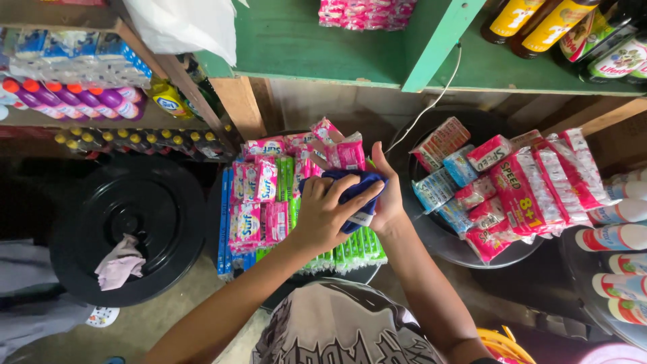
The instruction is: Wiping individual detergent packets with a cloth and arranging them neatly on a store shelf.
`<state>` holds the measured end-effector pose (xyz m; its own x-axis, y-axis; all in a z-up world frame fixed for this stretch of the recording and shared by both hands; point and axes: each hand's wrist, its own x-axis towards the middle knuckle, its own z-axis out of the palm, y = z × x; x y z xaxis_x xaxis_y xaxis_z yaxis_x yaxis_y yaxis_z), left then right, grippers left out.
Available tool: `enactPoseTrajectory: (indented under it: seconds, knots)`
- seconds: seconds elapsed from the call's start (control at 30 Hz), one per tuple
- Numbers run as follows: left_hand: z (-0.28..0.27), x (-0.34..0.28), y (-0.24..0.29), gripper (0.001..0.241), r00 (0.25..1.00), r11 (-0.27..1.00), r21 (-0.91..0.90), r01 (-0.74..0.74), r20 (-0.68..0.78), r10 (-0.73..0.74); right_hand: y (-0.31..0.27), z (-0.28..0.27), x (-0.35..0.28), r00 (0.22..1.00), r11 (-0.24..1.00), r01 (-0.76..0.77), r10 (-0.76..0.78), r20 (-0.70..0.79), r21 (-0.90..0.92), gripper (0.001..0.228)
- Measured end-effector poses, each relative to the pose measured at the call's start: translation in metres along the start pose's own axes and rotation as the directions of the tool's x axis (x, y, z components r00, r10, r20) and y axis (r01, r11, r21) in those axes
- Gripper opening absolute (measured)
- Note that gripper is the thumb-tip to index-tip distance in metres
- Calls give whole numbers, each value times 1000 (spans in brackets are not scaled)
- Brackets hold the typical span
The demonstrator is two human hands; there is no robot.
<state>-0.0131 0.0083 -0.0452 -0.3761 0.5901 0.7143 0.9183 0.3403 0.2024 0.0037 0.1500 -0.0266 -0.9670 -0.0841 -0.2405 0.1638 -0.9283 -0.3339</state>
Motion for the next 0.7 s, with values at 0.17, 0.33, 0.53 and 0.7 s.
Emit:
enactPoseTrajectory:
  seconds: [0.17, 0.33, 0.53, 0.7]
  knots:
    - [-15, 24, 6, 77, 929, 937, -229, 262, -203, -309, 0, 10, 1, 995, 996, 93, -92, -37, 5, 66]
    - [5, 26, -4, 70, 810, 658, -657, 368, -121, -574, -4, 43, -2, 957, 914, 291, -271, 107, -282, 74]
    - [26, 57, -40, 37, 422, 233, -891, 391, -51, -905, -1, 28, 17, 859, 695, 463, -506, 82, -550, 51]
    - [50, 74, -62, 29, 422, 239, -874, 424, -44, -906, -9, 39, 48, 791, 640, 330, -589, -167, -694, 62]
